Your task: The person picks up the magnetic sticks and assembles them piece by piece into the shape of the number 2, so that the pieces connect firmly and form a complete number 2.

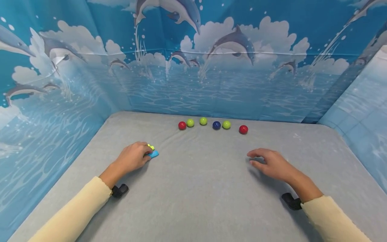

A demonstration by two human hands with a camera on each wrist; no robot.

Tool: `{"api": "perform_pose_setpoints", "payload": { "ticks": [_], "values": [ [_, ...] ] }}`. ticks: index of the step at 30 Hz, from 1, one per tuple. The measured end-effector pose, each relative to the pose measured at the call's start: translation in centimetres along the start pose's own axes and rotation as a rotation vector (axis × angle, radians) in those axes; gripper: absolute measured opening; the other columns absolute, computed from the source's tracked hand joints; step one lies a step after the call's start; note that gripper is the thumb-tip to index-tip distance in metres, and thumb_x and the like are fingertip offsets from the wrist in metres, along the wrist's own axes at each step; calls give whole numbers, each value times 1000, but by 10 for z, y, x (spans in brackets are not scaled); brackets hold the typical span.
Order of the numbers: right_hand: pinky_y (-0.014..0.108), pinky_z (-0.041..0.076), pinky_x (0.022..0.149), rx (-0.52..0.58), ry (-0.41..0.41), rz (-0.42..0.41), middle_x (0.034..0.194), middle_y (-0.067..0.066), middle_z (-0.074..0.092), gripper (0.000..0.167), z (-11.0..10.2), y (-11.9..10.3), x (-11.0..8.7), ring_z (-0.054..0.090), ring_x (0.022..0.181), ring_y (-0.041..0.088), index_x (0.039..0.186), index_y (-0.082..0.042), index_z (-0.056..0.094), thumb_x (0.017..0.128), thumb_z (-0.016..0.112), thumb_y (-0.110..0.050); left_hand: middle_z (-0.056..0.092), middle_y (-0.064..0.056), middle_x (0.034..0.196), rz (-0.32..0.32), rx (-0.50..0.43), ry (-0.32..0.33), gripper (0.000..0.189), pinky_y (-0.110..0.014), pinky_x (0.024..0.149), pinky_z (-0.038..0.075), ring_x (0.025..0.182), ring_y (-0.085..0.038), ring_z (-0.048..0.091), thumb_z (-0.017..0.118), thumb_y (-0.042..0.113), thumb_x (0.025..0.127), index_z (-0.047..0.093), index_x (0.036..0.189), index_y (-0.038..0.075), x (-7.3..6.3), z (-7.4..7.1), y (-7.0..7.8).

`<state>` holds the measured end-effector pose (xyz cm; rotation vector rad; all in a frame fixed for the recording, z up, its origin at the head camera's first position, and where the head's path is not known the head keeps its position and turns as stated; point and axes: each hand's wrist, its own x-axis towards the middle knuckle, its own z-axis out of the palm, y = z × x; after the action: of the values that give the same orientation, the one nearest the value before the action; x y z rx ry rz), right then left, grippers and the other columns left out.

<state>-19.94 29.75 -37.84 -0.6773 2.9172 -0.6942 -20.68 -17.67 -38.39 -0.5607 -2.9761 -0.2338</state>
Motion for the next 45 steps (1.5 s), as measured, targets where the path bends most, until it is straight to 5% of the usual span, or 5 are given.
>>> {"api": "perform_pose_setpoints", "payload": {
  "ticks": [17,27,34,45],
  "values": [
    [54,55,88,31,-47,17,118,16,70,33,4,-2,5,65,108,33,122,-1,66,93,67,-17,65,4,84,27,-161,-105,6,-31,71,48,76,-12,53,73,16,89,67,89,17,11,0,18],
    [51,56,85,31,-66,-11,118,15,71,33,5,-5,14,66,107,33,122,-2,66,94,66,-18,70,0,97,10,-306,-158,9,-31,81,51,86,-13,58,69,18,92,71,100,14,54,3,48],
    [45,57,81,32,-41,-45,120,16,67,33,3,-6,19,66,99,27,123,-2,65,93,68,-16,71,-4,99,-24,-488,-185,12,-24,69,51,72,-11,62,69,18,93,71,103,12,85,15,72],
    [35,55,75,-10,-52,-25,124,17,63,34,6,-5,26,66,96,21,124,-4,64,94,68,-20,74,-3,100,-15,-489,-205,13,-22,69,50,79,-11,62,71,18,92,75,104,13,103,30,90]
  ]
}}
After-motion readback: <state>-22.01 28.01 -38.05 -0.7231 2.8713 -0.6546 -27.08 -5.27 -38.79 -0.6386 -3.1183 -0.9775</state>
